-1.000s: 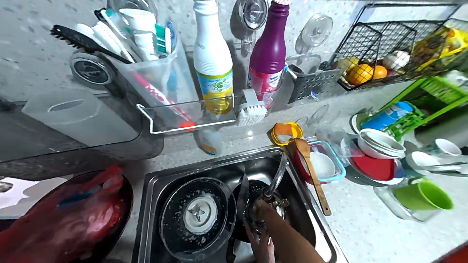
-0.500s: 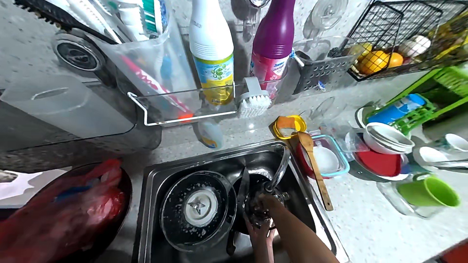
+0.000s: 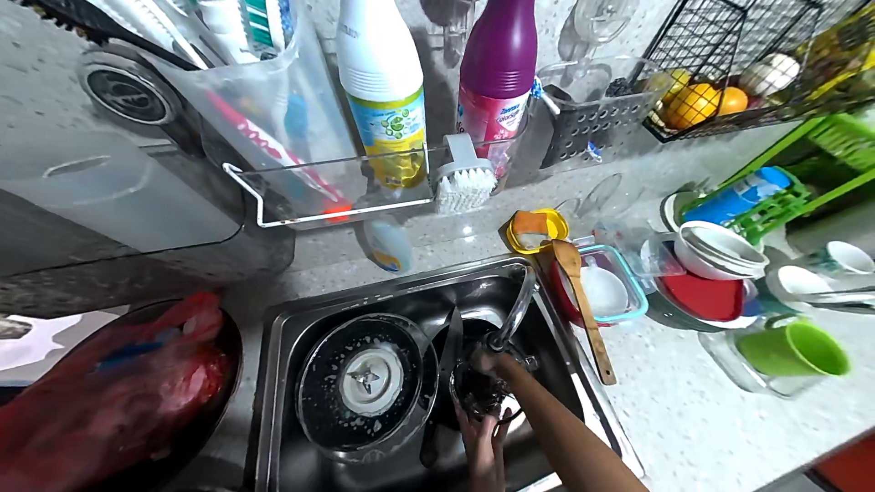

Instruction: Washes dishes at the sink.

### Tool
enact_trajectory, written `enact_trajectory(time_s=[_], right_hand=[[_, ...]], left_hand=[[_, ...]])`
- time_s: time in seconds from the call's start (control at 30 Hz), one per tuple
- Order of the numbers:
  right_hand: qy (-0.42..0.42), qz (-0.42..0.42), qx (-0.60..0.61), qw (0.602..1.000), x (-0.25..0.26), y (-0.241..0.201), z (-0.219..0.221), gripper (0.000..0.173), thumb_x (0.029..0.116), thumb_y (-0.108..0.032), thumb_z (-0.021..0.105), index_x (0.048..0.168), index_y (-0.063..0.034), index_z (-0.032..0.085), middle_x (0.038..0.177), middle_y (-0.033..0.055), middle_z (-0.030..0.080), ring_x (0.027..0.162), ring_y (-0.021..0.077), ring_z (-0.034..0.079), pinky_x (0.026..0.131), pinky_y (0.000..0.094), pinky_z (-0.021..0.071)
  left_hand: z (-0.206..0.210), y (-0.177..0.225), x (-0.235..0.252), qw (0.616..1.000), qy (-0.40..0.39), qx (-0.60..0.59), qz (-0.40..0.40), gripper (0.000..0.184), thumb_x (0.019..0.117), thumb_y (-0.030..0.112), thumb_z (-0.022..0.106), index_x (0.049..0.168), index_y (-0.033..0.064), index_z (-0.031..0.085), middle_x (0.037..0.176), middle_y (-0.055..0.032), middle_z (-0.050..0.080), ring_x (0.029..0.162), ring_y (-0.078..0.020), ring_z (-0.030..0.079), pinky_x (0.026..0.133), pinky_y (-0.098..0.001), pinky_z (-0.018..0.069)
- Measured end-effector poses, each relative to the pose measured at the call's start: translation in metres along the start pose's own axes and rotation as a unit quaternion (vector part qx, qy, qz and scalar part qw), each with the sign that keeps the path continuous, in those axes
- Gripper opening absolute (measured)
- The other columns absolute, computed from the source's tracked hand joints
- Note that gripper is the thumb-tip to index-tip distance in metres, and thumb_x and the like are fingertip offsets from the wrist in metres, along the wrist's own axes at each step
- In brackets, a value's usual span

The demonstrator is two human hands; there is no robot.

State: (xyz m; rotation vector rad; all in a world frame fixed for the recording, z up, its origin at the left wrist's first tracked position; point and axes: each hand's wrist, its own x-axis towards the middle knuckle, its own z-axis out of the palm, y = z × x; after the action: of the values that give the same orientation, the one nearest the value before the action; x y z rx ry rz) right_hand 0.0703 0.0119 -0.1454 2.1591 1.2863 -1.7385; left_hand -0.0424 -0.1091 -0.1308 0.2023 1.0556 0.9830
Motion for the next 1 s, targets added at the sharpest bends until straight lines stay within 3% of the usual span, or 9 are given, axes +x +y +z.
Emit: enact_trajectory(time_s=[0.07, 0.13, 0.3, 0.4, 0.5, 0.6, 0.77, 0.87, 1.0], right_hand=[[0.005, 0.004, 0.11, 0.994, 0.0, 0.003, 0.0, 0.027, 0.107, -0.02, 0.049, 0.122, 0.0011, 0.058, 0.099, 0.0082, 0.057, 0.082, 0.0138, 0.051, 0.077, 0.0327, 0.0449], [-0.01, 0.013, 0.161, 0.987, 0.007, 0.006, -0.002, 0.028, 0.1076, -0.023, 0.048, 0.121, -0.001, 0.06, 0.092, 0.0044, 0.059, 0.072, 0.0093, 0.052, 0.068, 0.0286, 0.0464], [0.034, -0.005, 0.057, 0.998, -0.042, -0.017, -0.013, 0.045, 0.1069, -0.024, 0.051, 0.141, 0.0048, 0.052, 0.139, 0.0251, 0.056, 0.126, 0.0328, 0.056, 0.109, 0.0502, 0.0403], [0.044, -0.067, 0.105, 0.991, -0.056, -0.009, -0.02, 0.042, 0.1065, -0.02, 0.053, 0.14, 0.0053, 0.053, 0.139, 0.0253, 0.056, 0.127, 0.0318, 0.055, 0.111, 0.0475, 0.0403], [0.102, -0.082, 0.174, 0.976, -0.08, -0.001, -0.027, 0.035, 0.1033, -0.016, 0.056, 0.133, 0.0029, 0.058, 0.13, 0.0228, 0.062, 0.121, 0.0298, 0.059, 0.105, 0.0483, 0.0453], [0.173, -0.131, 0.262, 0.94, -0.106, -0.001, -0.026, 0.028, 0.0993, -0.002, 0.051, 0.122, 0.0026, 0.066, 0.113, 0.0154, 0.067, 0.104, 0.0189, 0.062, 0.094, 0.04, 0.0488], [0.32, -0.163, 0.095, 0.928, -0.112, 0.017, -0.004, 0.035, 0.0996, -0.003, 0.047, 0.127, -0.0027, 0.069, 0.119, 0.0176, 0.072, 0.111, 0.0316, 0.069, 0.1, 0.0501, 0.0517], [0.302, -0.197, 0.029, 0.932, -0.108, 0.032, 0.009, 0.034, 0.0982, -0.003, 0.049, 0.123, -0.0052, 0.072, 0.119, 0.0165, 0.072, 0.109, 0.0332, 0.07, 0.096, 0.0529, 0.0536], [0.326, -0.204, 0.024, 0.923, -0.105, 0.033, 0.018, 0.033, 0.0953, -0.001, 0.051, 0.117, -0.0058, 0.075, 0.114, 0.016, 0.073, 0.103, 0.0328, 0.071, 0.09, 0.0519, 0.0558]], left_hand=[[-0.001, -0.001, 0.0, 1.0, 0.001, 0.001, 0.0, 0.091, 0.0925, -0.011, 0.048, 0.164, 0.0213, 0.001, 0.158, -0.0243, 0.027, 0.116, -0.0333, 0.059, 0.085, -0.0444, 0.0576], [-0.001, 0.001, 0.001, 1.0, 0.003, 0.001, -0.003, 0.091, 0.0932, -0.011, 0.048, 0.164, 0.023, 0.001, 0.158, -0.0242, 0.028, 0.117, -0.034, 0.058, 0.086, -0.0456, 0.0573], [-0.005, 0.011, 0.001, 0.995, -0.004, 0.093, -0.027, 0.087, 0.0992, 0.0, 0.053, 0.165, 0.0223, 0.0, 0.164, -0.0227, 0.021, 0.126, -0.0382, 0.057, 0.089, -0.0502, 0.0575], [-0.017, 0.028, 0.01, 0.968, -0.036, 0.249, -0.018, 0.091, 0.0967, 0.022, 0.066, 0.165, 0.0121, 0.008, 0.169, -0.0208, 0.013, 0.146, -0.0388, 0.036, 0.107, -0.0562, 0.0458], [-0.027, 0.034, 0.032, 0.963, -0.036, 0.268, 0.019, 0.065, 0.109, 0.04, 0.034, 0.162, 0.0041, 0.022, 0.169, -0.0187, 0.015, 0.155, -0.0345, 0.021, 0.121, -0.057, 0.0275], [-0.019, 0.035, 0.058, 0.985, 0.034, 0.17, -0.028, 0.073, 0.1092, 0.052, 0.005, 0.161, 0.0042, 0.024, 0.168, -0.0167, 0.021, 0.155, -0.0302, 0.023, 0.123, -0.0521, 0.0216], [-0.015, 0.019, 0.102, 0.986, 0.046, 0.159, -0.013, 0.068, 0.1086, 0.055, 0.008, 0.165, 0.0166, 0.012, 0.169, -0.0137, 0.018, 0.154, -0.0295, 0.023, 0.121, -0.0535, 0.0256], [-0.016, 0.013, 0.125, 0.988, 0.033, 0.149, -0.02, 0.078, 0.1045, 0.066, 0.01, 0.154, 0.0139, 0.04, 0.148, -0.0169, 0.052, 0.128, -0.0287, 0.055, 0.099, -0.0487, 0.0494], [-0.021, 0.01, 0.144, 0.98, -0.012, 0.199, -0.015, 0.086, 0.1029, 0.066, 0.001, 0.148, 0.0095, 0.048, 0.13, -0.016, 0.063, 0.108, -0.022, 0.063, 0.087, -0.0402, 0.0547]])
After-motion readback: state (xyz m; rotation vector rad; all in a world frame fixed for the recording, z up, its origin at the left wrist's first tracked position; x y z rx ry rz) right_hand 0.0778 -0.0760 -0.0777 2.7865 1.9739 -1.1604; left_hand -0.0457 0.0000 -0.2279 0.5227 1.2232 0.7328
